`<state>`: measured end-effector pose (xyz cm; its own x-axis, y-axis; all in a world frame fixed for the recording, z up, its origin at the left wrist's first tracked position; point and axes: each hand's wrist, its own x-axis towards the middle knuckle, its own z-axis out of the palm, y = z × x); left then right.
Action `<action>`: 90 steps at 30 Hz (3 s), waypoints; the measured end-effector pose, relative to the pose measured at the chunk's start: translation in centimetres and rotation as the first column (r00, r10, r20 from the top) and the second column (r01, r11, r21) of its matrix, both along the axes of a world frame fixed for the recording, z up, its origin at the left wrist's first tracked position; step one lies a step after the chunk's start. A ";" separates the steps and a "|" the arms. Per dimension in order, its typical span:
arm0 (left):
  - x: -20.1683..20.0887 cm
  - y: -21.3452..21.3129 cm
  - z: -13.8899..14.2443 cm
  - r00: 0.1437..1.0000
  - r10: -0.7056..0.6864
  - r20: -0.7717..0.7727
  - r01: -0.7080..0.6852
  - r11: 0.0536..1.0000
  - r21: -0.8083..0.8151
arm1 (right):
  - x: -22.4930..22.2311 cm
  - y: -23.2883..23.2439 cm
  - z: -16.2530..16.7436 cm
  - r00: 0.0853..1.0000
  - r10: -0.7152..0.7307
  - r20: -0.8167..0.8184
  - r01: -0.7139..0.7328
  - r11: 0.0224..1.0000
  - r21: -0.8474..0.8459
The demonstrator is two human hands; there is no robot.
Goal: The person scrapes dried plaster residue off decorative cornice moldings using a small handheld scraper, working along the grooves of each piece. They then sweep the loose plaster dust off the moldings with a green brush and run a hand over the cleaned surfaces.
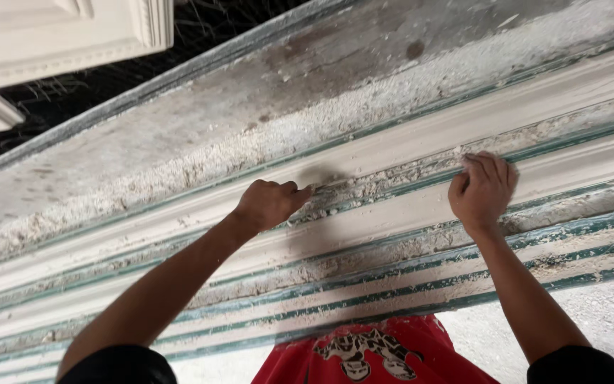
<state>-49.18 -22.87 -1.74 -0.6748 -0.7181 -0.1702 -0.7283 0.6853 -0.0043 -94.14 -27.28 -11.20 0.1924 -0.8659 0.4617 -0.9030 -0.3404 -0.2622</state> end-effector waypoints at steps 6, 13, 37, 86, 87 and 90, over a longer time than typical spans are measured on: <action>1.8 0.9 2.0 0.998 0.031 -0.060 -0.022 0.988 0.153 | -0.2 0.1 0.1 1.000 -0.002 0.008 0.003 1.000 -0.013; -2.0 -1.4 4.2 0.979 0.059 0.194 -0.120 0.939 0.323 | 0.2 0.0 0.3 0.999 -0.009 0.033 0.009 1.000 -0.005; -10.5 -4.8 -1.8 0.999 0.025 -0.023 -0.021 0.987 0.158 | 0.3 0.0 0.8 0.999 -0.045 0.016 0.045 0.999 -0.002; -19.2 -8.7 1.2 0.995 0.092 -0.033 -0.082 0.969 0.233 | 0.7 -0.1 0.7 0.989 -0.116 0.089 0.113 0.993 0.040; -19.2 -8.6 1.5 0.993 0.118 0.029 -0.121 0.953 0.278 | 0.7 -0.1 0.7 0.989 -0.125 0.081 0.120 0.991 0.062; -20.4 -8.8 2.3 0.984 0.178 -0.015 -0.166 0.942 0.292 | 0.7 -0.1 0.5 0.990 -0.128 0.060 0.124 0.990 0.068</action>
